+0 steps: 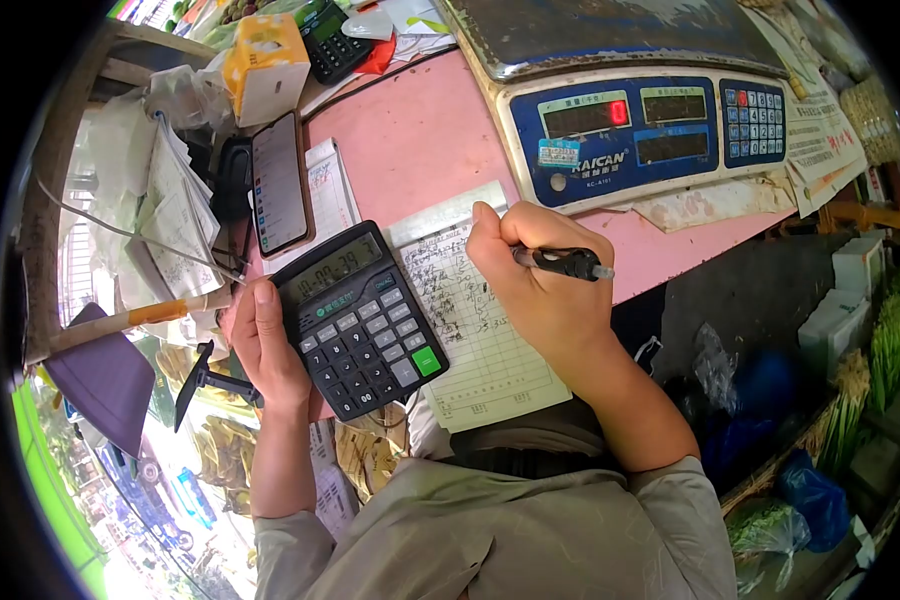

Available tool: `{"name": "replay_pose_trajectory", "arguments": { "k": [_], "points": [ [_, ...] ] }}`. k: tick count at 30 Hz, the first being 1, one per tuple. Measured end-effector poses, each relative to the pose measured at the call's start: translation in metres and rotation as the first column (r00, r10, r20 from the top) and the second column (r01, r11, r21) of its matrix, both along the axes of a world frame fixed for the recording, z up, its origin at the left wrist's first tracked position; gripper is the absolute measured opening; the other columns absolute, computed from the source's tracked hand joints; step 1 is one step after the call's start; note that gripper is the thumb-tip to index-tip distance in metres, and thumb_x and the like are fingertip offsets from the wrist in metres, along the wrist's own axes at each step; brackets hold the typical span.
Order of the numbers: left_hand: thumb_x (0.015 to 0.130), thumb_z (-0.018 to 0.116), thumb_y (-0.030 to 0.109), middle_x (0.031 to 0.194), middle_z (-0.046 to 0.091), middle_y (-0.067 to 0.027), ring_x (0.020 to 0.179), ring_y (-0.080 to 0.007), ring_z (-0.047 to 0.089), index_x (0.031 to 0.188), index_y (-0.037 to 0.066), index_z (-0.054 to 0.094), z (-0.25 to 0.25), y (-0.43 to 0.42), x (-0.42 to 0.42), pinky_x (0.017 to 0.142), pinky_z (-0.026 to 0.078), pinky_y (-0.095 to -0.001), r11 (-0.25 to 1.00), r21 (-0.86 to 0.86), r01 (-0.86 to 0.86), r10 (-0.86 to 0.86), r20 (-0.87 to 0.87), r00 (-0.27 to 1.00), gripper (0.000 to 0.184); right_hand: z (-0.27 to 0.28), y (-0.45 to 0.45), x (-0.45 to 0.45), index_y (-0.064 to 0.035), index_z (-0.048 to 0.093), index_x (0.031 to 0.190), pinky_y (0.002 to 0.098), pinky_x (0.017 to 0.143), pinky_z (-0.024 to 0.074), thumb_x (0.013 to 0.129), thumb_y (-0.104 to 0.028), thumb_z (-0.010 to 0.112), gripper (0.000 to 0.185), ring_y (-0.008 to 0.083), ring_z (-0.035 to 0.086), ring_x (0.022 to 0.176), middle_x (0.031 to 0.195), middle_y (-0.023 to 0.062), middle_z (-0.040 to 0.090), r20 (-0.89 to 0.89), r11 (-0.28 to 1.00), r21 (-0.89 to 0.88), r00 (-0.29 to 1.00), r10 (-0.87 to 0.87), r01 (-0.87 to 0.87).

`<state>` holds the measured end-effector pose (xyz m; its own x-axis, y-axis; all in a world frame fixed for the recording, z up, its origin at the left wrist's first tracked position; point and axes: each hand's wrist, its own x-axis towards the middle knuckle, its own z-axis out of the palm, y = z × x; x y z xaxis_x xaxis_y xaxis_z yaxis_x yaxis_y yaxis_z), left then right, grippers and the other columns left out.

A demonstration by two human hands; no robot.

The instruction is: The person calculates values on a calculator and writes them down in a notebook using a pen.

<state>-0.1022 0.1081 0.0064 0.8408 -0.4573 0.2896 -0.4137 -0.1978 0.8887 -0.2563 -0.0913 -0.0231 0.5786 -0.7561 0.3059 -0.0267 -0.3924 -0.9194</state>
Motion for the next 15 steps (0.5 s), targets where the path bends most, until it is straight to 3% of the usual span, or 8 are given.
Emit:
{"name": "replay_pose_trajectory", "arguments": {
  "k": [15],
  "points": [
    [0.114, 0.051, 0.03, 0.072, 0.043, -0.0008, 0.072, -0.0121, 0.038, 0.079, 0.0, 0.055, -0.0036, 0.0064, 0.0021, 0.068, 0.03, -0.0341, 0.999, -0.023, -0.025, 0.024, -0.044, 0.999, 0.046, 0.0009, 0.0018, 0.0005, -0.0005, 0.053, 0.07, 0.0328, 0.052, 0.0318, 0.098, -0.006, 0.078, 0.038, 0.01, 0.039, 0.057, 0.061, 0.0031, 0.047, -0.016, 1.0, -0.018, 1.0, -0.021, 0.02]
  ]
}}
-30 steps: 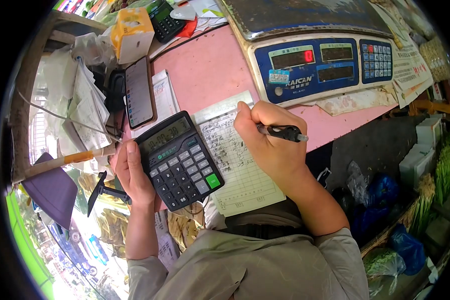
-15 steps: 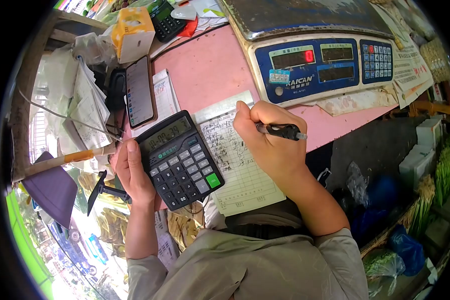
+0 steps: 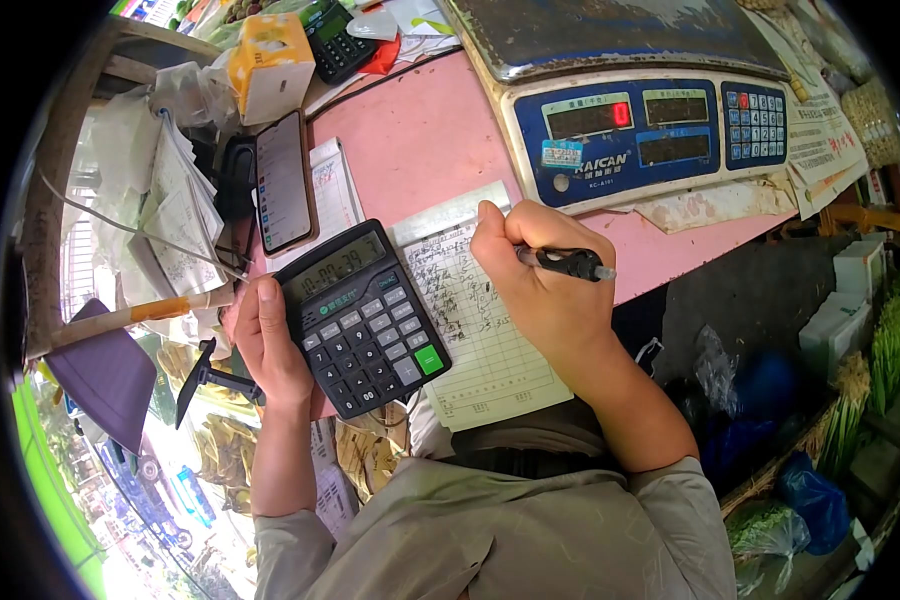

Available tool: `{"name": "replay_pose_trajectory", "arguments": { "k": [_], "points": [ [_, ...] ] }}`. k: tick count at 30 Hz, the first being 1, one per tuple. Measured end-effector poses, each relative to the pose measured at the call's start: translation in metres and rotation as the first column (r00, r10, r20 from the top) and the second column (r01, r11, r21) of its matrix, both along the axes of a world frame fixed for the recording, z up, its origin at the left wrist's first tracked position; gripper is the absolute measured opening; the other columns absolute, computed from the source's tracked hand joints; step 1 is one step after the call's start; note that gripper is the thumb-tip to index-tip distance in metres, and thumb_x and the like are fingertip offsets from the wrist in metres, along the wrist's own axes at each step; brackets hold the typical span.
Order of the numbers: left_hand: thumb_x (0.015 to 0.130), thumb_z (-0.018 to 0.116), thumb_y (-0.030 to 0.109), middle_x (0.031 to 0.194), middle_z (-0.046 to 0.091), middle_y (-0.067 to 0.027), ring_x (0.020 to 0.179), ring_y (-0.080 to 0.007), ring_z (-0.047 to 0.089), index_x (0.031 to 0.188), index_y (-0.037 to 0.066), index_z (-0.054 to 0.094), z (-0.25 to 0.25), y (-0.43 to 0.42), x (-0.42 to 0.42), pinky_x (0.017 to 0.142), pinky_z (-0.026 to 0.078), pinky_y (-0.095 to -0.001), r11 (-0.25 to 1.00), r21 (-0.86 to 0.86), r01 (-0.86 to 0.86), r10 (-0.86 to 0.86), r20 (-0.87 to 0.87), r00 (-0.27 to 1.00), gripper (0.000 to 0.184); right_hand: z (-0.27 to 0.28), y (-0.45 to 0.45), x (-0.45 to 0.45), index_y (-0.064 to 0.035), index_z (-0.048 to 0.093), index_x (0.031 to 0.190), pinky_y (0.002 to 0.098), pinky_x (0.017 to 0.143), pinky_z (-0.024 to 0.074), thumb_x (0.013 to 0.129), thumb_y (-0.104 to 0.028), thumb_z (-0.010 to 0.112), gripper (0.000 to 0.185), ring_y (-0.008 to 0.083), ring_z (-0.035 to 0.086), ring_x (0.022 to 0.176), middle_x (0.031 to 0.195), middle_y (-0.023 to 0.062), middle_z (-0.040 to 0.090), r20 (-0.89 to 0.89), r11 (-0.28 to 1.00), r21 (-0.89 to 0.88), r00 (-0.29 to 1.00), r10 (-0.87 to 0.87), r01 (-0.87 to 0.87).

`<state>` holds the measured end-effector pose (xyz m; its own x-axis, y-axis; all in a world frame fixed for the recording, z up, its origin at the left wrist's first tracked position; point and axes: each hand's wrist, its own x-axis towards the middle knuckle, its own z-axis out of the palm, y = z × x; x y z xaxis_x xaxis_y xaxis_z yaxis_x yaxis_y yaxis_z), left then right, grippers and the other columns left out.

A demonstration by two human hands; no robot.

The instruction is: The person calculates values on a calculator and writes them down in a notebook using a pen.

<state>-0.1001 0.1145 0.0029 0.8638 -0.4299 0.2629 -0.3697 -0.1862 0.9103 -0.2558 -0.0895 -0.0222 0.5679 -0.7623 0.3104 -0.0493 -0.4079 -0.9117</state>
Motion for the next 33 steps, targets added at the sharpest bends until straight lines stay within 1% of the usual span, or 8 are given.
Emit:
{"name": "replay_pose_trajectory", "arguments": {
  "k": [2, 11, 18, 21, 24, 27, 31, 33],
  "points": [
    [0.119, 0.049, 0.035, 0.099, 0.067, -0.0052, 0.089, -0.0104, 0.055, 0.11, -0.007, 0.068, -0.005, 0.018, 0.011, 0.081, 0.045, -0.0264, 0.983, 0.071, 0.168, -0.165, -0.042, 0.985, 0.047, 0.0, 0.0, 0.0, -0.0006, 0.053, 0.07, 0.0327, 0.052, 0.0318, 0.098, -0.006, 0.078, 0.038, 0.0101, 0.039, 0.057, 0.061, 0.0031, 0.047, -0.002, 1.0, -0.003, 1.0, 0.001, -0.001],
    [0.118, 0.051, 0.034, 0.098, 0.065, -0.0036, 0.089, -0.0095, 0.054, 0.108, -0.005, 0.067, -0.007, 0.018, 0.009, 0.08, 0.044, -0.0264, 0.986, 0.036, 0.16, -0.157, -0.08, 0.984, 0.044, -0.001, 0.0, 0.0, -0.0007, 0.055, 0.07, 0.031, 0.051, 0.031, 0.098, -0.005, 0.078, 0.036, 0.0077, 0.039, 0.056, 0.06, 0.0015, 0.048, 0.011, 1.0, -0.028, 1.0, -0.012, 0.013],
    [0.118, 0.053, 0.034, 0.09, 0.058, 0.0025, 0.083, -0.007, 0.048, 0.104, -0.002, 0.066, -0.02, 0.018, 0.008, 0.075, 0.041, -0.0251, 0.997, 0.006, 0.072, -0.07, -0.14, 0.988, 0.041, -0.005, -0.001, -0.009, 0.0008, 0.062, 0.069, 0.0258, 0.05, 0.0292, 0.102, -0.006, 0.076, 0.037, 0.0011, 0.041, 0.057, 0.058, -0.0017, 0.055, 0.221, 0.988, 0.122, 0.973, 0.062, -0.091],
    [0.12, 0.05, 0.033, 0.087, 0.057, 0.0043, 0.079, -0.0047, 0.047, 0.101, 0.0, 0.066, -0.003, 0.009, 0.007, 0.071, 0.04, -0.0234, 0.983, -0.037, 0.177, -0.181, -0.192, 0.964, 0.041, 0.005, 0.0, -0.01, 0.0012, 0.065, 0.07, 0.0262, 0.051, 0.0314, 0.104, -0.007, 0.073, 0.036, 0.0023, 0.044, 0.057, 0.059, 0.0007, 0.058, 0.161, 0.994, 0.081, 0.985, 0.055, -0.069],
    [0.12, 0.05, 0.034, 0.086, 0.058, 0.0041, 0.08, -0.0049, 0.047, 0.1, 0.0, 0.066, 0.001, 0.002, 0.009, 0.07, 0.041, -0.0246, 0.98, -0.076, 0.183, -0.197, -0.281, 0.939, 0.042, 0.001, -0.011, -0.018, 0.0012, 0.069, 0.076, 0.0266, 0.054, 0.0349, 0.103, -0.006, 0.071, 0.028, 0.0074, 0.052, 0.061, 0.069, 0.0039, 0.063, 0.217, 0.99, -0.036, 0.966, 0.141, -0.136],
    [0.12, 0.05, 0.034, 0.082, 0.057, 0.0037, 0.078, -0.0052, 0.047, 0.099, -0.001, 0.066, 0.013, -0.01, 0.009, 0.068, 0.041, -0.0263, 0.98, 0.004, 0.198, -0.19, -0.261, 0.946, 0.044, -0.011, -0.017, -0.019, -0.0022, 0.074, 0.095, 0.0285, 0.055, 0.0399, 0.096, -0.006, 0.077, 0.005, 0.0177, 0.058, 0.067, 0.087, 0.0067, 0.063, 0.29, 0.892, -0.427, 0.912, 0.29, -0.148],
    [0.12, 0.05, 0.033, 0.077, 0.054, 0.0023, 0.075, -0.007, 0.045, 0.096, -0.001, 0.064, 0.003, -0.018, 0.015, 0.066, 0.04, -0.0282, 0.956, 0.145, 0.254, -0.241, -0.101, 0.965, 0.044, -0.003, -0.001, -0.018, -0.0075, 0.077, 0.112, 0.0316, 0.054, 0.0441, 0.087, -0.014, 0.089, 0.028, 0.0218, 0.059, 0.066, 0.09, 0.0061, 0.061, 0.105, 0.797, -0.566, 0.94, 0.326, -0.213],
    [0.12, 0.049, 0.031, 0.078, 0.054, 0.0024, 0.075, -0.0078, 0.045, 0.097, -0.001, 0.064, -0.009, -0.018, 0.019, 0.066, 0.04, -0.0284, 0.954, 0.166, 0.25, -0.245, -0.049, 0.968, 0.042, -0.004, 0.005, -0.02, -0.0113, 0.078, 0.122, 0.0335, 0.054, 0.0457, 0.082, -0.019, 0.093, 0.044, 0.0214, 0.059, 0.066, 0.087, 0.004, 0.059, -0.17, 0.747, -0.574, 0.941, 0.292, -0.335]
  ]
}}
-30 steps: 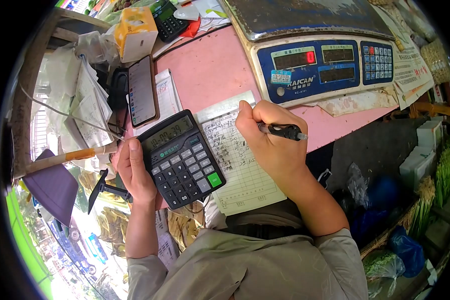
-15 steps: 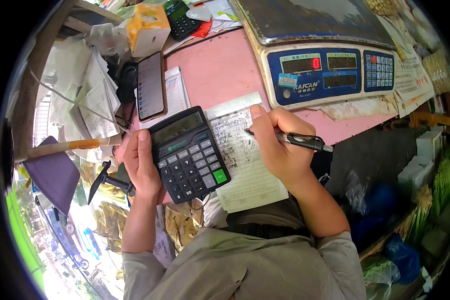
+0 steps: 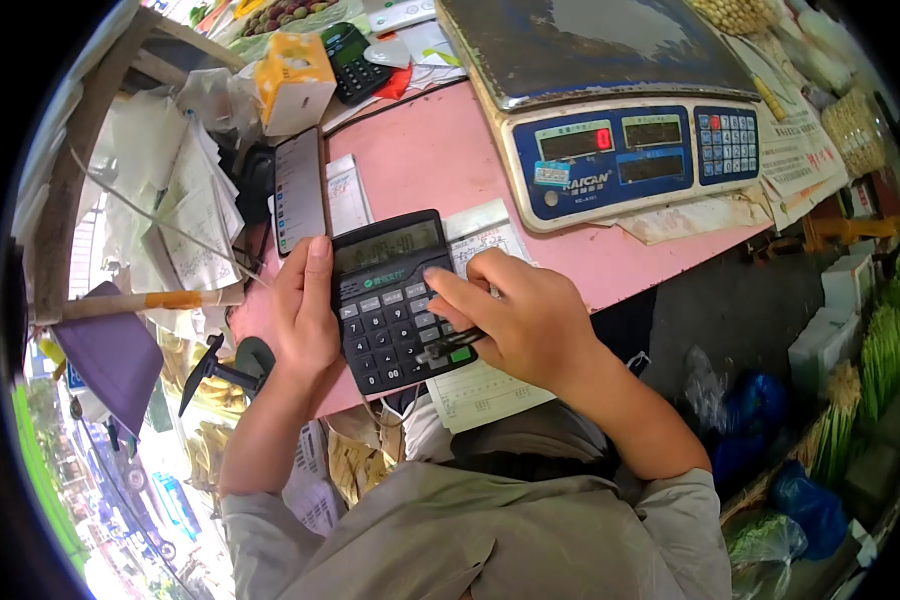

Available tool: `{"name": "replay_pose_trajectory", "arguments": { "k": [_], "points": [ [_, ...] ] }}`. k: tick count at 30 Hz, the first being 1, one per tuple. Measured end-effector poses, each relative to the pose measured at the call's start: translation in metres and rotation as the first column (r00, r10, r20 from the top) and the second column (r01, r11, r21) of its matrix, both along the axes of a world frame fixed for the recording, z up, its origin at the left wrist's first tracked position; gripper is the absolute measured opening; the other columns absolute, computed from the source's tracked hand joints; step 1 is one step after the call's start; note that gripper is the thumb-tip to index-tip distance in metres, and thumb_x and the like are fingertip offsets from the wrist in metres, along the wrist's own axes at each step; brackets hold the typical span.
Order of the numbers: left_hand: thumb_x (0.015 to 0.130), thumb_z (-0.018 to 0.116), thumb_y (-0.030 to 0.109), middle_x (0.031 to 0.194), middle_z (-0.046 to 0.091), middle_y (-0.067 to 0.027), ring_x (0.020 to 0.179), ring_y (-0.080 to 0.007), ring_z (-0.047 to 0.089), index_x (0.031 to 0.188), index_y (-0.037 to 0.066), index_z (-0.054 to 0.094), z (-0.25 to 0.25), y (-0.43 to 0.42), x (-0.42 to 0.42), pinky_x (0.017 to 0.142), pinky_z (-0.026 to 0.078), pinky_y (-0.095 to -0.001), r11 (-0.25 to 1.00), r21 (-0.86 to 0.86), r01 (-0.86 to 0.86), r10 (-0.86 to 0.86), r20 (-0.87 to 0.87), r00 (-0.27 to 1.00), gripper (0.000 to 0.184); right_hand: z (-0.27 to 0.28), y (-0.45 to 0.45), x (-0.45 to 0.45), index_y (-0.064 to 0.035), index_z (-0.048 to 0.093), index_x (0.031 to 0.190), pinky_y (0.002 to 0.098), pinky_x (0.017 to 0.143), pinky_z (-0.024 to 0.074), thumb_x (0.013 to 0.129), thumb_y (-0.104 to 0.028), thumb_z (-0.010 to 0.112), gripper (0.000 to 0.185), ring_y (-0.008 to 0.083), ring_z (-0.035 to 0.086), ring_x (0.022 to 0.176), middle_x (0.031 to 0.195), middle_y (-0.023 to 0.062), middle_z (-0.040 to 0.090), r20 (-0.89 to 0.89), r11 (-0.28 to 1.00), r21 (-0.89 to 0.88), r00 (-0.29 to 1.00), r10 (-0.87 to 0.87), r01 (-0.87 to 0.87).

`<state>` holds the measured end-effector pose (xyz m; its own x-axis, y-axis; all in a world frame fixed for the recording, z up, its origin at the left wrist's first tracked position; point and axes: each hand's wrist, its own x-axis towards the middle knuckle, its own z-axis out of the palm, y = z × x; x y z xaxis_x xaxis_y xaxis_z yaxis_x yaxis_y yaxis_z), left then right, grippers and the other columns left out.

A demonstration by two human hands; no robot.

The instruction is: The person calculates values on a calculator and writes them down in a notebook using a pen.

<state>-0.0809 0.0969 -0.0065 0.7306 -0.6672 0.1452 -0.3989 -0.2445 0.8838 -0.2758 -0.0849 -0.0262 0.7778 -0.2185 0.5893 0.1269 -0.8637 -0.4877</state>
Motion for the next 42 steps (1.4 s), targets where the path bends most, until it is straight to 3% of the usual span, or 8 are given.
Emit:
{"name": "replay_pose_trajectory", "arguments": {
  "k": [5, 7, 13, 21, 28, 31, 36, 42],
  "points": [
    [0.12, 0.049, 0.031, 0.08, 0.056, 0.0023, 0.078, -0.0068, 0.047, 0.1, -0.001, 0.065, 0.005, 0.001, -0.004, 0.069, 0.041, -0.0268, 0.994, -0.102, 0.039, -0.048, -0.082, 0.995, 0.041, 0.005, -0.002, -0.01, -0.0117, 0.077, 0.129, 0.034, 0.054, 0.0472, 0.084, -0.014, 0.091, 0.048, 0.0197, 0.06, 0.063, 0.082, 0.0028, 0.059, -0.024, 0.999, 0.038, 1.0, 0.018, -0.017],
    [0.12, 0.05, 0.032, 0.083, 0.06, 0.0015, 0.079, -0.0065, 0.049, 0.101, -0.002, 0.067, 0.007, 0.001, -0.005, 0.07, 0.042, -0.0259, 0.985, -0.168, 0.034, -0.053, -0.113, 0.992, 0.043, 0.003, -0.004, -0.015, -0.0074, 0.08, 0.123, 0.0325, 0.054, 0.049, 0.083, -0.011, 0.091, 0.042, 0.0197, 0.061, 0.062, 0.081, 0.0044, 0.063, 0.107, 0.994, 0.069, 0.99, -0.094, 0.087],
    [0.119, 0.05, 0.035, 0.086, 0.066, -0.0003, 0.078, -0.0069, 0.052, 0.102, -0.004, 0.072, 0.015, 0.003, -0.003, 0.068, 0.042, -0.0259, 0.992, -0.127, 0.02, -0.047, -0.216, 0.975, 0.049, 0.018, 0.004, -0.033, -0.0003, 0.082, 0.1, 0.0327, 0.052, 0.0495, 0.083, -0.006, 0.09, 0.02, 0.021, 0.064, 0.062, 0.079, 0.0065, 0.065, -0.017, 0.993, 0.019, 0.993, -0.113, 0.113],
    [0.12, 0.048, 0.04, 0.077, 0.054, 0.0021, 0.075, -0.0085, 0.044, 0.089, -0.001, 0.063, 0.007, -0.001, -0.007, 0.066, 0.04, -0.0292, 0.978, -0.207, -0.024, -0.028, -0.243, 0.97, 0.053, 0.04, 0.059, -0.013, -0.0073, 0.078, 0.123, 0.0327, 0.053, 0.0502, 0.085, -0.02, 0.092, 0.043, 0.0181, 0.063, 0.067, 0.094, 0.0032, 0.062, 0.009, 0.961, 0.052, 0.962, 0.273, -0.273],
    [0.12, 0.049, 0.039, 0.079, 0.057, 0.0014, 0.076, -0.0076, 0.046, 0.093, -0.002, 0.066, -0.007, 0.006, 0.002, 0.067, 0.042, -0.0274, 0.973, -0.23, 0.008, -0.065, -0.244, 0.968, 0.052, 0.038, 0.056, -0.013, -0.0092, 0.078, 0.13, 0.0322, 0.06, 0.0522, 0.086, -0.019, 0.091, 0.048, 0.0198, 0.063, 0.075, 0.099, 0.0076, 0.062, -0.11, 0.968, 0.117, 0.966, 0.234, -0.221],
    [0.119, 0.049, 0.039, 0.079, 0.057, 0.002, 0.076, -0.0072, 0.046, 0.093, -0.002, 0.065, -0.007, 0.005, 0.001, 0.067, 0.041, -0.0269, 0.976, -0.216, 0.019, -0.078, -0.267, 0.961, 0.052, 0.024, 0.033, -0.005, -0.0078, 0.074, 0.134, 0.0334, 0.054, 0.0505, 0.084, -0.016, 0.093, 0.054, 0.022, 0.064, 0.068, 0.098, 0.0084, 0.063, 0.053, 0.997, 0.049, 0.996, -0.068, 0.066],
    [0.119, 0.049, 0.038, 0.077, 0.055, 0.0032, 0.075, -0.007, 0.044, 0.089, -0.002, 0.063, 0.005, -0.001, -0.007, 0.065, 0.039, -0.0273, 0.967, -0.25, -0.048, -0.039, -0.333, 0.942, 0.052, 0.017, 0.029, 0.002, -0.0098, 0.075, 0.132, 0.0357, 0.053, 0.047, 0.084, -0.023, 0.094, 0.054, 0.0218, 0.059, 0.064, 0.093, 0.0072, 0.061, -0.2, 0.992, -0.007, 0.971, -0.128, 0.13],
    [0.119, 0.05, 0.038, 0.076, 0.054, 0.0049, 0.074, -0.0062, 0.044, 0.091, -0.002, 0.065, -0.007, 0.006, 0.003, 0.064, 0.039, -0.027, 0.981, -0.193, 0.011, -0.051, -0.205, 0.977, 0.051, 0.008, 0.025, -0.012, -0.005, 0.077, 0.125, 0.0333, 0.054, 0.0481, 0.085, -0.024, 0.094, 0.047, 0.0211, 0.06, 0.063, 0.09, 0.0074, 0.062, 0.0, 0.99, 0.06, 0.992, -0.129, 0.129]
  ]
}}
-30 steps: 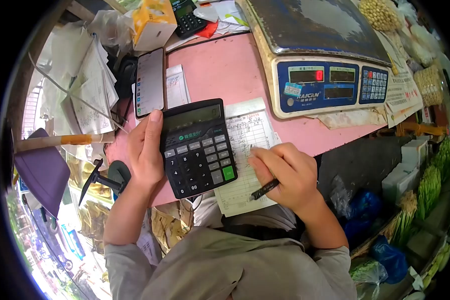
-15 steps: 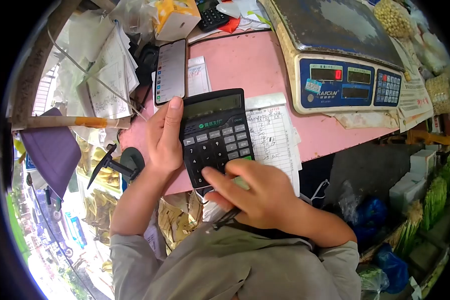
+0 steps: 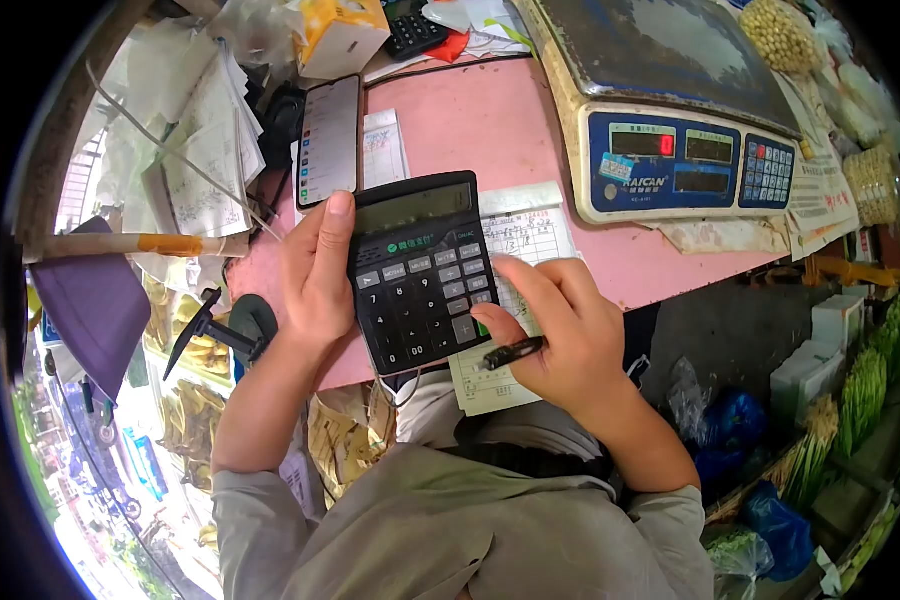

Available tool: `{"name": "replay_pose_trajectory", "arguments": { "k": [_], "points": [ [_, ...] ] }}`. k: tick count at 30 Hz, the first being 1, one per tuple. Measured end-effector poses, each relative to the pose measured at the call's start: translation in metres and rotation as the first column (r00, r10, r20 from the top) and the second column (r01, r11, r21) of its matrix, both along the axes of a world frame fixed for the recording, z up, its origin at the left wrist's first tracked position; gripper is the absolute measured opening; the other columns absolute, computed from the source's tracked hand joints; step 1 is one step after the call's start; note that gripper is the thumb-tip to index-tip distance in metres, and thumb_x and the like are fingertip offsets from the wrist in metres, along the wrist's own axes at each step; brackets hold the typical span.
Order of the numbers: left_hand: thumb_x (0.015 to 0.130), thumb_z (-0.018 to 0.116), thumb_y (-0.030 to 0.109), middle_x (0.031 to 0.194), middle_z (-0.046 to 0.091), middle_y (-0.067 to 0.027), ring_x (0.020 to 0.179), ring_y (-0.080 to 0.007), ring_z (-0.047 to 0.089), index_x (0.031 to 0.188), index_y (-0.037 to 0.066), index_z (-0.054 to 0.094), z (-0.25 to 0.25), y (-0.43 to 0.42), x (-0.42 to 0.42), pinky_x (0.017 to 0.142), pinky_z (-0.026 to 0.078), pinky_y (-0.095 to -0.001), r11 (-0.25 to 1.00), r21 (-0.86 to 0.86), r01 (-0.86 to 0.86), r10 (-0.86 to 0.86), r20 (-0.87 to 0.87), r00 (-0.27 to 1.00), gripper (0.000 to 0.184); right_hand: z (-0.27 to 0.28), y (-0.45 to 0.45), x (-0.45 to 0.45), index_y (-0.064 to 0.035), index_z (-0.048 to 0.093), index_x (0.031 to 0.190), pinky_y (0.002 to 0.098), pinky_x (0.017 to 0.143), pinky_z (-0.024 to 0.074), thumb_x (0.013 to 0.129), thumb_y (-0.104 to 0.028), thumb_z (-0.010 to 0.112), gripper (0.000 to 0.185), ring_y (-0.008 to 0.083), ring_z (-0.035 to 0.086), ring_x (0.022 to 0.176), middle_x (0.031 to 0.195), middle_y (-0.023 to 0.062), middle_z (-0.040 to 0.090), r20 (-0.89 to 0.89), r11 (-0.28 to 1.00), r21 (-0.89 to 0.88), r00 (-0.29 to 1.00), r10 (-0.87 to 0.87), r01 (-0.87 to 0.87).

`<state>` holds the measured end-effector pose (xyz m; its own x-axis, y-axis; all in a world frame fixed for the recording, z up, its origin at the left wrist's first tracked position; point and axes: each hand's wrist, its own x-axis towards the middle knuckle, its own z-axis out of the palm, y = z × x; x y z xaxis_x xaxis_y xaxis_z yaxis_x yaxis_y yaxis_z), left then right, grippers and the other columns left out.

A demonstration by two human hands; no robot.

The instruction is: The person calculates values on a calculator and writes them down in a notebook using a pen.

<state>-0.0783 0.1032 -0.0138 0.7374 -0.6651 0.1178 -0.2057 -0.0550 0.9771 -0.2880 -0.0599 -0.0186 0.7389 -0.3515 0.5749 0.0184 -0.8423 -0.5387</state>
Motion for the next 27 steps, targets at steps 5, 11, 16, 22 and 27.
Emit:
{"name": "replay_pose_trajectory", "arguments": {
  "k": [5, 11, 16, 22, 27],
  "points": [
    [0.119, 0.05, 0.037, 0.077, 0.055, 0.0046, 0.074, -0.0057, 0.044, 0.091, -0.002, 0.065, 0.007, -0.005, -0.006, 0.064, 0.039, -0.0261, 0.999, -0.044, 0.002, -0.005, -0.057, 0.998, 0.05, 0.0, -0.001, -0.019, -0.0019, 0.08, 0.111, 0.0332, 0.053, 0.0497, 0.082, -0.017, 0.094, 0.036, 0.0214, 0.062, 0.062, 0.083, 0.0077, 0.064, 0.016, 0.995, -0.036, 0.995, 0.096, -0.095],
    [0.12, 0.049, 0.036, 0.08, 0.059, 0.0028, 0.075, -0.0062, 0.047, 0.095, -0.003, 0.066, 0.013, -0.002, -0.004, 0.066, 0.042, -0.0258, 1.0, -0.001, 0.013, -0.013, 0.003, 1.0, 0.05, -0.001, 0.003, -0.022, -0.0062, 0.079, 0.115, 0.0325, 0.052, 0.0485, 0.077, -0.022, 0.097, 0.044, 0.0193, 0.062, 0.061, 0.085, 0.0061, 0.064, -0.033, 0.993, -0.036, 0.993, 0.111, -0.112],
    [0.12, 0.047, 0.037, 0.084, 0.064, -0.0002, 0.077, -0.0074, 0.052, 0.1, -0.005, 0.07, 0.017, -0.004, -0.006, 0.068, 0.044, -0.0261, 0.999, 0.005, 0.036, -0.036, 0.016, 0.999, 0.051, 0.004, 0.004, -0.019, -0.0089, 0.078, 0.123, 0.0312, 0.05, 0.0468, 0.077, -0.032, 0.098, 0.055, 0.0181, 0.062, 0.059, 0.087, 0.0047, 0.064, -0.101, 0.993, -0.049, 0.99, 0.1, -0.105],
    [0.12, 0.047, 0.037, 0.086, 0.066, -0.0019, 0.077, -0.0081, 0.055, 0.103, -0.006, 0.071, 0.016, -0.003, -0.006, 0.069, 0.045, -0.026, 0.999, 0.04, 0.016, -0.017, 0.025, 1.0, 0.052, -0.001, 0.004, -0.02, -0.0077, 0.077, 0.124, 0.0325, 0.051, 0.0479, 0.078, -0.031, 0.097, 0.056, 0.0203, 0.063, 0.06, 0.083, 0.0059, 0.064, -0.01, 0.995, -0.014, 0.995, 0.099, -0.099],
    [0.12, 0.046, 0.038, 0.086, 0.067, -0.0021, 0.077, -0.0087, 0.056, 0.104, -0.005, 0.072, 0.012, -0.003, -0.005, 0.069, 0.046, -0.0264, 1.0, 0.014, 0.022, -0.022, 0.011, 1.0, 0.053, 0.001, 0.004, -0.019, -0.0069, 0.076, 0.125, 0.0336, 0.051, 0.0494, 0.079, -0.028, 0.097, 0.055, 0.0224, 0.065, 0.061, 0.085, 0.0069, 0.067, -0.063, 0.995, -0.014, 0.993, 0.102, -0.103]
  ]
}}
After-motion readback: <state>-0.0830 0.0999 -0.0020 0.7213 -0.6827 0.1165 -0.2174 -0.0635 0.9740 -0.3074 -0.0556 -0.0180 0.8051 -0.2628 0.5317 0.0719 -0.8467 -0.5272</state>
